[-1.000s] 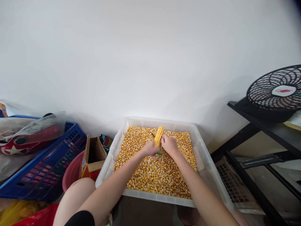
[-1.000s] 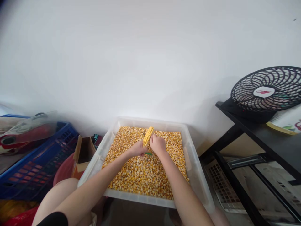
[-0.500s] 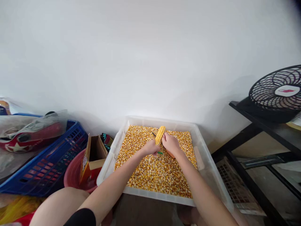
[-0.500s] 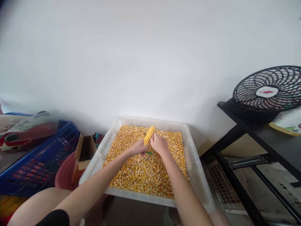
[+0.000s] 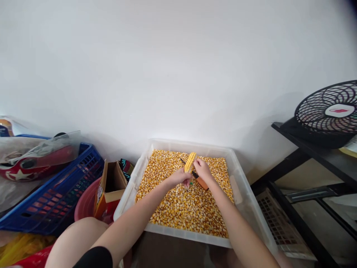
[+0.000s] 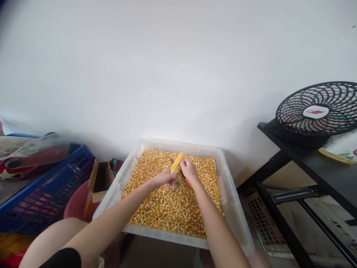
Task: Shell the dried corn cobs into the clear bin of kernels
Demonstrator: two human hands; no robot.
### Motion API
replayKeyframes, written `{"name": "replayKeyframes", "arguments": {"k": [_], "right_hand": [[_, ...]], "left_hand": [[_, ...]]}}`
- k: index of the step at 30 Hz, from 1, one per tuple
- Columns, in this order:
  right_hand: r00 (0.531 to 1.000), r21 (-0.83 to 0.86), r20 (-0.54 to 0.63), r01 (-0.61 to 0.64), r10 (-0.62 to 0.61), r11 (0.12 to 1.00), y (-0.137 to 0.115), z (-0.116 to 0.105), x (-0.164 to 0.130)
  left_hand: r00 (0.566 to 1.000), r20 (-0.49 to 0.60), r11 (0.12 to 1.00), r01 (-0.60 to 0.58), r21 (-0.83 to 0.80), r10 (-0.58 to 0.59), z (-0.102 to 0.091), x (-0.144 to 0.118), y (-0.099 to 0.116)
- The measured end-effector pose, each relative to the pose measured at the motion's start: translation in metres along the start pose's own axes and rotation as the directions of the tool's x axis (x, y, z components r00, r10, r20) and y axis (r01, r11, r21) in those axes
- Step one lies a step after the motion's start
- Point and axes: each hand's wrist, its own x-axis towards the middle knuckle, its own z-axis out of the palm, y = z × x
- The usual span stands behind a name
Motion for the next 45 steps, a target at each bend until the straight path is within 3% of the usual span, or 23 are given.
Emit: {"name": "replayKeyframes", "arguments": {"k": [4,8,11,13,15,17,19,21,28,31,34,36,45], "right_hand": [[0.996,0.348,0.022,-0.089,0.086,0.933,-0.002,-0.001,0.002],[0.954,0.69,-0.106,-0.133,0.281,0.712,-0.014,-0.006,0.003],[0.958,0.853,0.041,-0.182,0.284,0.49,-0.023,-0.008,0.001],[0.954,0.879,0.142,-0.245,0.265,0.408,-0.027,-0.007,-0.001],[0.946,0.882,0.131,-0.248,0.296,0.401,-0.029,-0.003,-0.003],[0.94,0.886,0.052,-0.199,0.337,0.42,-0.029,0.0,-0.004],[0.933,0.887,0.023,-0.185,0.359,0.424,-0.028,0.003,-0.004],[0.929,0.889,0.049,-0.208,0.368,0.408,-0.027,0.004,-0.003],[0.919,0.896,0.075,-0.233,0.388,0.379,-0.023,0.006,-0.003],[0.91,0.895,0.081,-0.246,0.407,0.373,-0.022,0.005,-0.003],[0.91,0.894,0.063,-0.234,0.41,0.383,-0.02,0.004,-0.001],[0.916,0.885,0.06,-0.233,0.396,0.404,-0.018,0.005,-0.001],[0.928,0.86,0.039,-0.22,0.371,0.46,-0.03,0.013,-0.01]], "left_hand": [[1.0,0.019,0.993,-0.002,-0.12,0.004,-0.003,0.0,0.003],[0.995,0.084,0.971,-0.036,-0.235,0.057,-0.006,-0.005,0.012],[0.982,0.188,0.984,0.011,-0.177,0.023,-0.006,-0.008,0.017],[0.986,0.166,0.999,-0.004,-0.054,0.013,-0.004,-0.008,0.017],[0.998,-0.013,0.993,-0.064,0.102,0.065,-0.001,-0.006,0.017],[0.959,-0.222,0.948,-0.101,0.303,0.174,0.001,-0.004,0.015],[0.921,-0.295,0.867,-0.083,0.491,0.255,0.002,-0.003,0.014],[0.928,-0.256,0.805,-0.072,0.589,0.271,0.002,-0.003,0.014],[0.957,-0.165,0.712,-0.056,0.7,0.237,0.001,-0.006,0.014],[0.96,-0.148,0.711,-0.068,0.7,0.238,0.0,-0.008,0.015],[0.946,-0.123,0.744,-0.153,0.651,0.301,-0.002,-0.01,0.016],[0.929,-0.14,0.757,-0.183,0.627,0.341,-0.003,-0.01,0.016],[0.921,-0.249,0.733,-0.055,0.678,0.299,0.0,-0.001,0.003]]}}
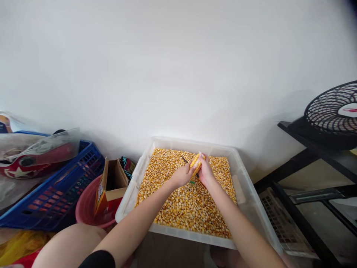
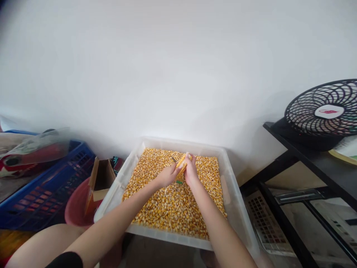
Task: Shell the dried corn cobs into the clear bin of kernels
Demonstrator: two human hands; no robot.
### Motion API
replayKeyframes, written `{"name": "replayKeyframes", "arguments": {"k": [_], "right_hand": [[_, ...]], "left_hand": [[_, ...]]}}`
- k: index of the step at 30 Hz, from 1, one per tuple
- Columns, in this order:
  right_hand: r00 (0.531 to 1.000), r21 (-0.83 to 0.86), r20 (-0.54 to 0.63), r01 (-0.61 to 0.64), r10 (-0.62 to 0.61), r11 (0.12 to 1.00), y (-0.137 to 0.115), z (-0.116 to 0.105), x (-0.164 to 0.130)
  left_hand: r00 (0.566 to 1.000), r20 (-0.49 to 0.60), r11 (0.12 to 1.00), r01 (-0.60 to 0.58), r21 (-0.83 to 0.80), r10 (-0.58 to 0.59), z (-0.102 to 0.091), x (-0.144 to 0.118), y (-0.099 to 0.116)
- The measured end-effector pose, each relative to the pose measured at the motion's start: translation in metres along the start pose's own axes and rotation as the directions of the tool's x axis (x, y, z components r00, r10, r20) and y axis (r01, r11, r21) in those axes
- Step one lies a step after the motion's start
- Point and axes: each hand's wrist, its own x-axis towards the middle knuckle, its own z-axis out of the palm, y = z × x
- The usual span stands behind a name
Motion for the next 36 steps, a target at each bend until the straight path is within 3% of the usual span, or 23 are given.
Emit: {"name": "replayKeyframes", "arguments": {"k": [4,10,16,22,25,30,36], "right_hand": [[1.0,0.033,-0.009,-0.006,0.007,0.999,-0.002,0.002,-0.002],[1.0,0.07,0.014,-0.015,0.014,0.997,-0.006,0.003,-0.001],[1.0,0.071,0.021,0.008,-0.009,0.997,-0.008,0.004,-0.002],[1.0,0.092,0.01,-0.015,0.014,0.996,-0.01,-0.003,0.007],[1.0,0.136,0.01,-0.006,0.005,0.991,-0.008,-0.004,0.009],[0.994,0.156,0.107,-0.032,0.015,0.987,0.005,0.003,0.005],[0.986,0.111,0.158,-0.066,0.048,0.992,0.006,0.005,0.003]], "left_hand": [[1.0,0.002,0.999,-0.015,0.041,0.015,0.001,0.001,-0.001],[0.996,-0.02,0.996,-0.085,-0.025,0.085,0.0,0.001,-0.002],[0.996,-0.038,0.997,-0.08,-0.003,0.08,0.0,0.0,-0.002],[0.994,-0.066,0.992,-0.091,-0.083,0.086,-0.009,0.001,0.001],[0.997,-0.064,0.994,-0.056,-0.097,0.05,-0.009,0.003,0.001],[0.998,-0.042,0.985,0.046,-0.168,-0.054,-0.005,0.006,-0.003],[0.997,-0.064,0.955,0.022,-0.297,-0.043,-0.001,0.008,-0.003]]}}
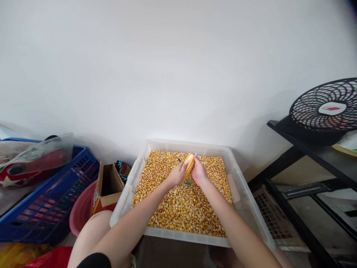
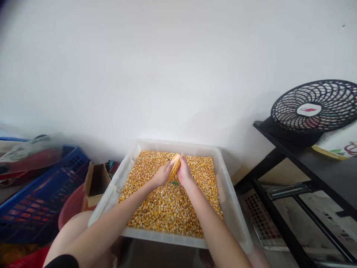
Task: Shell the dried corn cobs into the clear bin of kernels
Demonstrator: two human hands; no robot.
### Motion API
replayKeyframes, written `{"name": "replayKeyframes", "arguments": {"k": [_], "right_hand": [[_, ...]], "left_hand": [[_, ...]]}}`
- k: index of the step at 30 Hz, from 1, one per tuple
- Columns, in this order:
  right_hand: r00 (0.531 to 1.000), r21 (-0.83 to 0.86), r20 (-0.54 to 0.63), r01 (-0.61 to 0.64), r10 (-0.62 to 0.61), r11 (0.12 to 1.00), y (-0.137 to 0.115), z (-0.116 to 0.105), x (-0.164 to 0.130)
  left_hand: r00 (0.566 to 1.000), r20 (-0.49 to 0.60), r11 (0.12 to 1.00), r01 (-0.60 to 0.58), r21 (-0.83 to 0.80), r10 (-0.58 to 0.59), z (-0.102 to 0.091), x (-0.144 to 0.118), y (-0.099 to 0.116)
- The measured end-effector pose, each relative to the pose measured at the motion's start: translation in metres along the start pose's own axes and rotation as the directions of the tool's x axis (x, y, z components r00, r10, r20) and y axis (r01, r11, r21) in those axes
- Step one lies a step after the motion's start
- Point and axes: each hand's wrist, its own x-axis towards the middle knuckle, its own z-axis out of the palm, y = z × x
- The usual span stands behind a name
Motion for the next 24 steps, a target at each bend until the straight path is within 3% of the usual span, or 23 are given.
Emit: {"name": "replayKeyframes", "arguments": {"k": [5,11,20,24], "right_hand": [[0.996,0.027,0.049,-0.082,0.08,0.996,-0.008,0.002,-0.003],[0.992,0.01,0.113,-0.049,0.048,0.999,-0.015,0.006,-0.009],[0.998,-0.016,0.001,0.06,-0.06,0.998,-0.012,0.01,-0.012],[0.998,0.001,-0.036,0.047,-0.047,0.999,-0.013,0.012,-0.014]], "left_hand": [[0.999,-0.019,0.998,-0.037,-0.057,0.036,0.0,0.001,0.0],[0.998,-0.025,0.996,-0.06,-0.072,0.058,0.0,-0.001,0.002],[0.996,-0.053,0.996,-0.076,-0.045,0.074,0.01,-0.006,-0.001],[0.997,-0.044,0.996,-0.07,-0.058,0.067,0.013,-0.007,-0.003]]}}
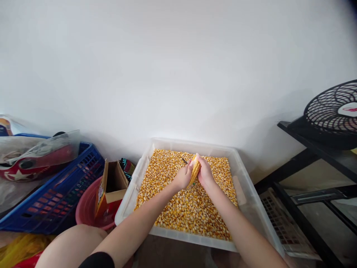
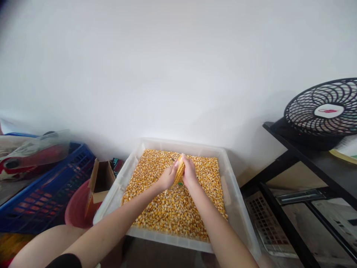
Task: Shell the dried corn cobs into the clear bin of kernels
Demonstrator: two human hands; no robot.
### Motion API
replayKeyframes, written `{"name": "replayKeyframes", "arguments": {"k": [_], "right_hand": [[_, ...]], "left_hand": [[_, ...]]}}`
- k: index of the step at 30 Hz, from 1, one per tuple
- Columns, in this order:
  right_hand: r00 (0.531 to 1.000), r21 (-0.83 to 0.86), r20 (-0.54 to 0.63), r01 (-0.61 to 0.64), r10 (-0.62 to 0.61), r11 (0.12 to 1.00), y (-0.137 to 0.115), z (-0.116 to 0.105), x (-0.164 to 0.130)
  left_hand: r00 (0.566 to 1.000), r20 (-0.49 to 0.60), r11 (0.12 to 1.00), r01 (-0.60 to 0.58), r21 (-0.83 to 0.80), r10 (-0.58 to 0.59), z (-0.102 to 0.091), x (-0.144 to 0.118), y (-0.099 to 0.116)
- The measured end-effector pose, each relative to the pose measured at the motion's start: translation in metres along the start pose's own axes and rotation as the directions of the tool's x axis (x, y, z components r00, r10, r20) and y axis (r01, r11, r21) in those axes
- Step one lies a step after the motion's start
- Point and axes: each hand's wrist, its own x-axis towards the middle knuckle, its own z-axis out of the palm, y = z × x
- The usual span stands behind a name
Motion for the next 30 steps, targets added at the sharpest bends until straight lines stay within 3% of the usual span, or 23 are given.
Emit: {"name": "replayKeyframes", "arguments": {"k": [6,14,24,27,30], "right_hand": [[0.998,0.043,-0.062,-0.013,0.015,0.999,0.001,0.001,-0.001],[0.97,0.118,0.144,-0.212,0.194,0.97,-0.007,-0.007,0.002],[0.993,0.081,-0.041,-0.108,0.112,0.991,0.004,-0.009,0.006],[0.991,0.07,-0.068,-0.11,0.115,0.991,0.004,-0.009,0.007],[0.98,0.089,-0.004,-0.197,0.198,0.976,-0.003,-0.011,0.008]], "left_hand": [[1.0,-0.001,0.999,-0.014,-0.032,0.014,0.002,0.0,-0.005],[1.0,-0.005,1.0,-0.014,-0.017,0.014,-0.002,0.001,-0.006],[0.999,0.016,1.0,0.029,-0.011,-0.029,0.003,-0.004,-0.001],[0.999,0.01,0.993,0.032,-0.112,-0.031,0.005,-0.004,-0.003],[0.981,0.094,0.92,0.191,-0.342,-0.169,0.008,-0.001,-0.002]]}}
